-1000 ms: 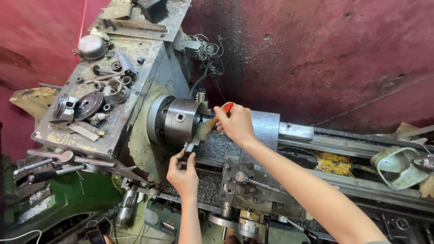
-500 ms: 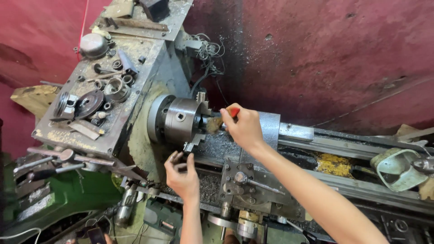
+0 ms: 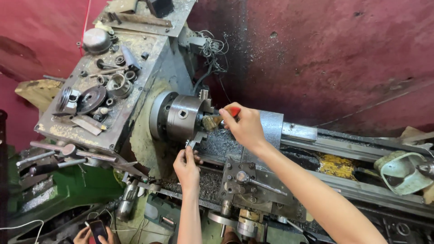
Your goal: Cleaning metal shavings from a lathe using a small brush
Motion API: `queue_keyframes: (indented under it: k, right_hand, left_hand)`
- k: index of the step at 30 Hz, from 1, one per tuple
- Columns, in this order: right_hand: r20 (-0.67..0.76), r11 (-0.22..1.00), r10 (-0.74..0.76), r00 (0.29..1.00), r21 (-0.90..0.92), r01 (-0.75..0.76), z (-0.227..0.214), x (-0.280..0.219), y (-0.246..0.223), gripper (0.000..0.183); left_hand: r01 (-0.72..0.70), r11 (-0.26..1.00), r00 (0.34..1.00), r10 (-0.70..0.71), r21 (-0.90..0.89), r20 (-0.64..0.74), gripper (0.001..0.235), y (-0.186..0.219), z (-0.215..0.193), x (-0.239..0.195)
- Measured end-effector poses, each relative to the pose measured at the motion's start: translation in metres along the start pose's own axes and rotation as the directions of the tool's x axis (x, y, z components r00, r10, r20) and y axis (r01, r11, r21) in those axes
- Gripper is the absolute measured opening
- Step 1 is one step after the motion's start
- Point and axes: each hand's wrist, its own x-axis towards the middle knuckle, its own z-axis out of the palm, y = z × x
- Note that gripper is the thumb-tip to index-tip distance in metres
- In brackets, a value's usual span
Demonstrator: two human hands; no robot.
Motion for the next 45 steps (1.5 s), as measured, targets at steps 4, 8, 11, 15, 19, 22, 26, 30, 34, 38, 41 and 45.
queue_keyframes:
  k: [4,8,11,15,19,22,26,30,34,38,41,45]
  right_hand:
    - [-0.043,0.999,-0.001,0.999,0.043,0.003,-0.006,0.011,0.001,0.014]
    - [-0.107,0.996,-0.031,0.994,0.076,0.04,-0.009,0.013,0.0,0.013]
    - [-0.179,0.991,-0.127,0.976,0.021,0.133,-0.011,0.016,0.0,0.01]
    - [-0.267,0.945,-0.328,0.906,-0.096,0.314,-0.011,0.031,-0.01,0.006]
    - [-0.242,0.9,-0.434,0.868,-0.165,0.403,0.004,0.046,0.002,0.004]
    - [-0.164,0.867,-0.483,0.86,-0.23,0.443,0.016,0.053,0.005,0.006]
    - [-0.102,0.831,-0.515,0.851,-0.303,0.466,0.017,0.06,0.004,0.01]
    - [-0.081,0.817,-0.528,0.845,-0.319,0.48,0.014,0.069,0.002,0.012]
    - [-0.049,0.807,-0.514,0.856,-0.367,0.463,0.012,0.071,0.004,0.012]
    - [-0.003,0.847,-0.454,0.891,-0.311,0.431,0.001,0.057,-0.004,0.009]
    - [-0.02,0.87,-0.44,0.898,-0.256,0.421,-0.001,0.057,-0.006,0.008]
    - [-0.072,0.9,-0.41,0.909,-0.192,0.391,-0.005,0.047,0.007,0.005]
  left_hand:
    - [-0.056,0.998,0.998,0.056,-0.033,-0.02,0.035,-0.013,0.011,0.014]
    - [-0.093,0.995,0.995,0.092,-0.034,-0.042,0.035,-0.01,0.012,0.013]
    - [-0.06,0.998,0.998,0.06,-0.008,-0.027,0.039,-0.008,0.012,0.011]
    - [0.039,0.998,0.999,-0.039,-0.04,-0.003,0.043,0.018,0.014,-0.004]
    - [0.084,0.996,0.995,-0.083,-0.017,0.049,0.045,0.016,0.009,-0.003]
    - [0.085,0.996,0.993,-0.086,0.007,0.075,0.047,0.0,0.006,0.009]
    - [0.084,0.995,0.996,-0.081,-0.061,0.043,0.04,-0.028,0.005,0.017]
    - [0.079,0.982,0.997,-0.078,-0.169,0.012,0.035,-0.008,0.014,0.009]
    - [0.078,0.986,0.997,-0.078,-0.15,0.002,0.039,0.004,0.015,0.009]
    - [0.184,0.983,0.982,-0.182,-0.022,0.057,0.047,0.018,0.008,-0.007]
    - [0.149,0.983,0.987,-0.155,0.104,0.049,0.046,0.009,0.01,0.011]
    - [0.283,0.959,0.957,-0.283,0.017,0.064,0.043,0.036,0.021,0.003]
